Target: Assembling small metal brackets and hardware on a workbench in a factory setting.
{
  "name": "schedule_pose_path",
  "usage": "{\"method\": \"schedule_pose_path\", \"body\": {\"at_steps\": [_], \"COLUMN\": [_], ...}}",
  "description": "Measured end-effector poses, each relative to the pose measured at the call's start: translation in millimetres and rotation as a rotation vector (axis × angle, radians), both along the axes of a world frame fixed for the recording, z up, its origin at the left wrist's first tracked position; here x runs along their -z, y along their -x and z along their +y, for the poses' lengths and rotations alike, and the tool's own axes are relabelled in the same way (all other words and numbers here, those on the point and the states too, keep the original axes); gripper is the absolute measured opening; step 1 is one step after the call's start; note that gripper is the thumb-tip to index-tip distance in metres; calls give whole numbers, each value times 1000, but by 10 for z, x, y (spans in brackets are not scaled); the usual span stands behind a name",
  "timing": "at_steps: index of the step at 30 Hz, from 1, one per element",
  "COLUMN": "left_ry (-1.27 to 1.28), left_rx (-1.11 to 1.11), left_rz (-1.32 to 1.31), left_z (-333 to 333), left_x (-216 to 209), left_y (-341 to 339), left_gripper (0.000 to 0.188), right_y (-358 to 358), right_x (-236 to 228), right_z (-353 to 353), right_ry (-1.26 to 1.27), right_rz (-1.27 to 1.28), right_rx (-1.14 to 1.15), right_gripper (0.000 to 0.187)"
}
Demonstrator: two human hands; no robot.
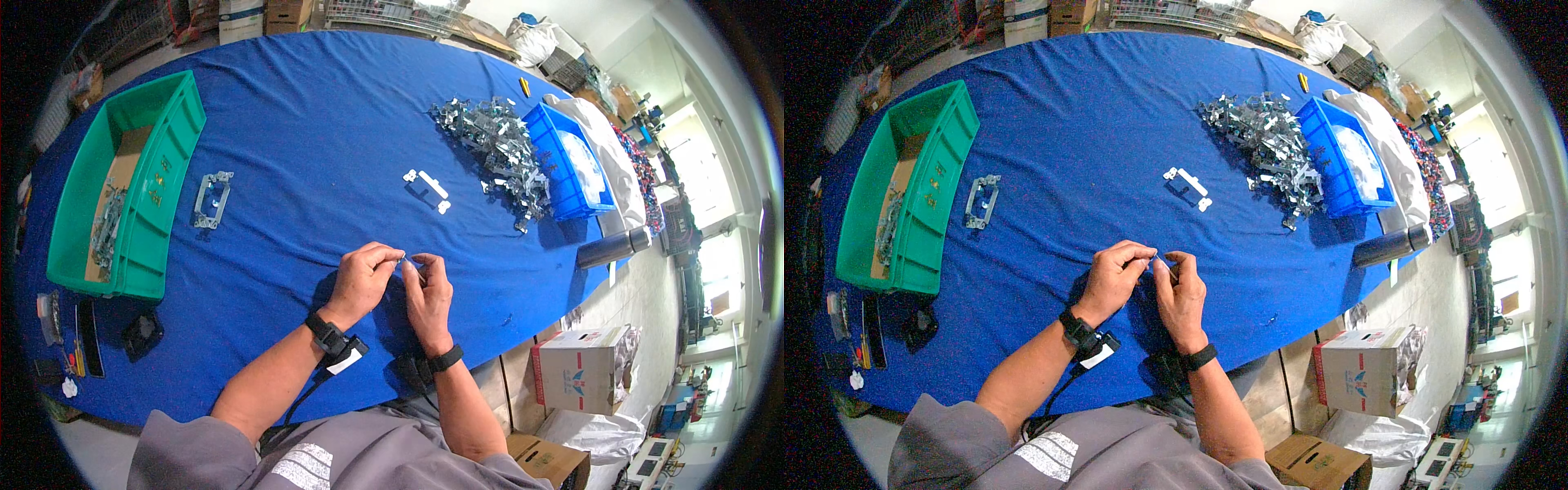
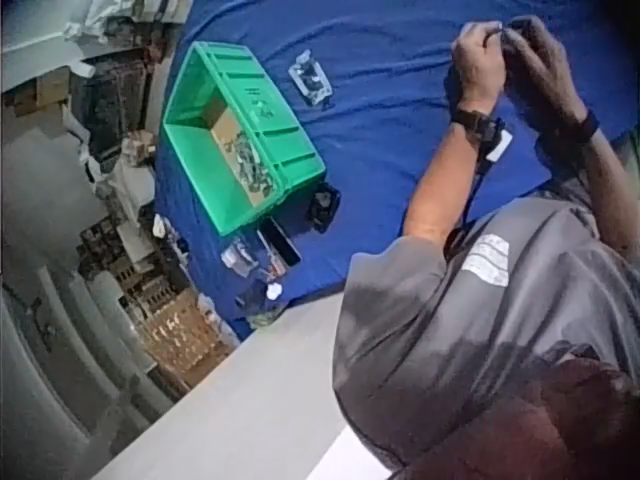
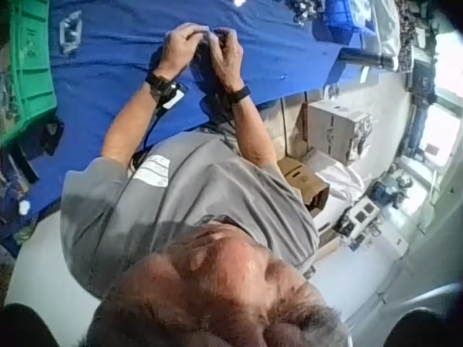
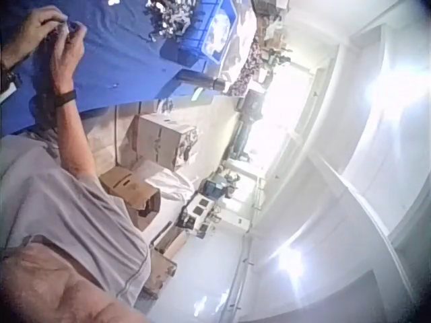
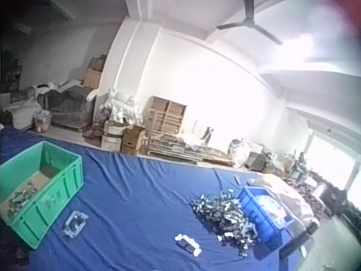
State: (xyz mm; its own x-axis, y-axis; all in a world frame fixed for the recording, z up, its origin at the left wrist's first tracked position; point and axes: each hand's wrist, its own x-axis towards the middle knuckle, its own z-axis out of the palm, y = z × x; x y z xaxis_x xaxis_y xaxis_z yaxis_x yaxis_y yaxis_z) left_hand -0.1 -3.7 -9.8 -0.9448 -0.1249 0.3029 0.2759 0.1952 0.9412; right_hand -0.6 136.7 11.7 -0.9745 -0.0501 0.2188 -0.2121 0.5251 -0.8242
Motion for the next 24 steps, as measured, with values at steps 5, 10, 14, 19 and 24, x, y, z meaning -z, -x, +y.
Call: {"method": "schedule_pose_path", "body": {"at_steps": [5, 10, 14, 19, 24], "left_ry": [-34, -8, 28, 57, -140], "left_rx": [16, 16, -24, 13, -14], "left_rz": [-48, -40, 27, 31, -195], "left_z": [33, 16, 5, 84, 28], "left_x": [-13, -30, 9, -32, -131], "left_y": [19, 23, 19, 31, -4], "left_gripper": [19, 19, 18, 18, 18], "right_y": [46, 66, 37, 73, 58], "right_x": [66, 96, 51, 33, 29], "right_z": [66, 42, -16, 108, 88], "right_ry": [-33, -57, 34, 36, 38], "right_rz": [116, 200, 126, 135, 181], "right_rx": [-43, -59, -38, -58, -85], "right_gripper": [14, 19, 15, 20, 23]}}
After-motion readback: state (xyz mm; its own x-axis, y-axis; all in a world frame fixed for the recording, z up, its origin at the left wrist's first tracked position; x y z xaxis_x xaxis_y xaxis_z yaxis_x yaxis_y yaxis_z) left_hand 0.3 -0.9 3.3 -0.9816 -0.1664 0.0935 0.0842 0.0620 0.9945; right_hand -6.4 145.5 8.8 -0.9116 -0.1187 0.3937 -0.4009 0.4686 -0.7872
